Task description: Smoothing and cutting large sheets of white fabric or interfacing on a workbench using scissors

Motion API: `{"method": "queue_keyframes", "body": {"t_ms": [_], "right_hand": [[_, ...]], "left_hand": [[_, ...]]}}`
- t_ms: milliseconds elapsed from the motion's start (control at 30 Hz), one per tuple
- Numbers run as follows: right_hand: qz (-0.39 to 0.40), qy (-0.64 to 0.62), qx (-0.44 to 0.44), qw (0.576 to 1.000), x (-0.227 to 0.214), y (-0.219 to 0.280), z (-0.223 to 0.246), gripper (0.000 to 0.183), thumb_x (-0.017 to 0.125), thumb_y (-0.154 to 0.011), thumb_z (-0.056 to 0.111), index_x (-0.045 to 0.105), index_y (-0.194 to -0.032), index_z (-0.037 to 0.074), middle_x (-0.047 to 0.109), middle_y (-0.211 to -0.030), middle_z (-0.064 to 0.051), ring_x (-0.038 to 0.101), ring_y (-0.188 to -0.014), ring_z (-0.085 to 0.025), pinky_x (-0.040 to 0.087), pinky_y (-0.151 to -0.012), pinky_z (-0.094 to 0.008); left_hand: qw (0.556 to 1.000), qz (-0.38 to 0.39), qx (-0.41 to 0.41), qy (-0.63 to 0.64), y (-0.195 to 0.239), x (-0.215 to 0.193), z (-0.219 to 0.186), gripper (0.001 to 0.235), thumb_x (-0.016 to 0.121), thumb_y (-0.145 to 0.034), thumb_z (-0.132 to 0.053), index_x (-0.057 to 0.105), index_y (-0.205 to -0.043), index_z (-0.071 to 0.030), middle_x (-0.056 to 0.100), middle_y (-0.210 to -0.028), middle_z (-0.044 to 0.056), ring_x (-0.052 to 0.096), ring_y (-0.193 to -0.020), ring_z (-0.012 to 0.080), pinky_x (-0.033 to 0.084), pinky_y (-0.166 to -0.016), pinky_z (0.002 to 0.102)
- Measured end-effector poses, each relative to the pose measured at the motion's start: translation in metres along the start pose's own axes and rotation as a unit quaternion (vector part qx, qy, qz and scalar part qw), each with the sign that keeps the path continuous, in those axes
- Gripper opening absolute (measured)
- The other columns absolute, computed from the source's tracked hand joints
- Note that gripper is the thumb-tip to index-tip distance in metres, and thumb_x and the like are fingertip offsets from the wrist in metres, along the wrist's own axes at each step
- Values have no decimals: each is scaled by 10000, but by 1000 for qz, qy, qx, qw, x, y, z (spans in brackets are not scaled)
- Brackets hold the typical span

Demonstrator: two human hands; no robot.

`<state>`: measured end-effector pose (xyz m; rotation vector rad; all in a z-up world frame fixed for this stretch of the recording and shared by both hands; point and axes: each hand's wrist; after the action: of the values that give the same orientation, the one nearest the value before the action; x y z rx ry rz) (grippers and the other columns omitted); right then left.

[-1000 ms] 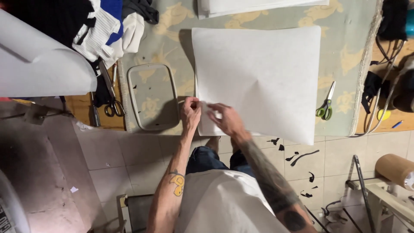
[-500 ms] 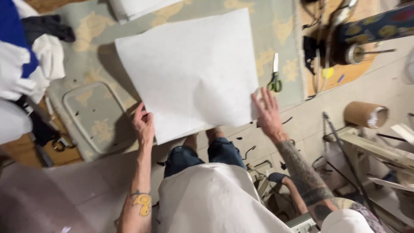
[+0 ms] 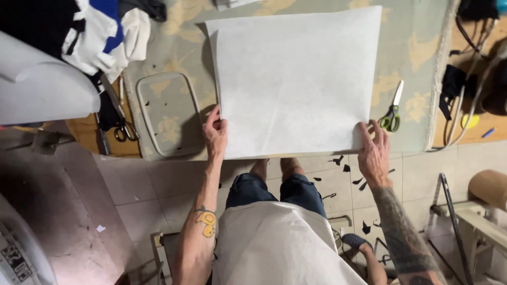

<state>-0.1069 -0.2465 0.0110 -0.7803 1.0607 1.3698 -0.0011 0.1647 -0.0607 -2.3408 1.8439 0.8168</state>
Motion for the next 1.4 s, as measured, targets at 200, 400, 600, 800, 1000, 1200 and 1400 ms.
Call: {"method": "queue_keyframes", "body": {"t_ms": [200, 400, 600, 800, 1000, 1200, 1400], "right_hand": [[96, -37, 43, 994, -22, -6, 3, 746, 620, -629, 121, 401, -1340, 58, 316, -1341, -285, 379, -1182, -455, 333, -956, -545], [-26, -80, -59, 995, -51, -111, 120, 523, 691, -743, 197, 529, -1222, 67, 452, -1268, -202, 409, -1187, -381, 348, -961, -488], [26, -16, -278, 960, 16, -267, 200, 478, 567, -889, 211, 379, -1309, 83, 351, -1348, -180, 329, -1226, -358, 238, -990, -548], [53, 44, -273, 960, 55, -316, 215, 644, 832, -572, 235, 540, -1141, 152, 538, -922, -153, 516, -797, -328, 387, -685, -477], [71, -25, -241, 968, 61, -333, 215, 448, 818, -638, 213, 511, -942, 96, 626, -866, -59, 510, -790, -277, 309, -708, -467], [15, -96, -240, 966, 65, -324, 217, 246, 711, -777, 192, 554, -946, 109, 649, -914, -33, 503, -787, -207, 265, -764, -390], [-42, -84, -243, 965, 61, -317, 221, 239, 698, -741, 205, 602, -937, 107, 635, -916, -26, 487, -849, -235, 237, -800, -386]], "left_hand": [[1000, -25, -12, -5, 7, -5, -18, 489, 525, -761, -53, 535, -1229, -195, 599, -971, 213, 642, -776, 316, 545, -644, 358], [1000, -26, -2, -11, 14, -1, -27, 460, 507, -781, -38, 548, -1217, -177, 595, -961, 222, 628, -770, 351, 538, -639, 377], [998, -41, 31, -27, 10, 1, -41, 411, 437, -813, -43, 535, -1205, -118, 616, -1106, 113, 528, -781, 180, 438, -668, 294], [998, -36, -16, -50, 16, -7, -63, 411, 370, -898, -323, 503, -1242, -142, 606, -1021, 77, 586, -835, 200, 484, -671, 311], [998, -43, 24, -40, 16, -7, -54, 371, 368, -896, -150, 494, -1240, -93, 561, -1096, 102, 565, -976, 239, 474, -809, 323], [999, -37, 27, -10, 15, -6, -62, 405, 377, -879, 17, 473, -1260, -81, 509, -1018, 100, 531, -910, 217, 454, -770, 293], [997, 23, -68, -33, 29, -25, -72, 474, 450, -880, -261, 377, -1308, -69, 426, -1216, 162, 461, -1115, 279, 434, -918, 386]]}}
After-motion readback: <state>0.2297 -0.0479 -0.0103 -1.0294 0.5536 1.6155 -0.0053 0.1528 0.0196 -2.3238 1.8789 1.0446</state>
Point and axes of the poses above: each hand's wrist, its own y-axis away from the middle knuckle, its own x-axis out of the palm, z = x × y
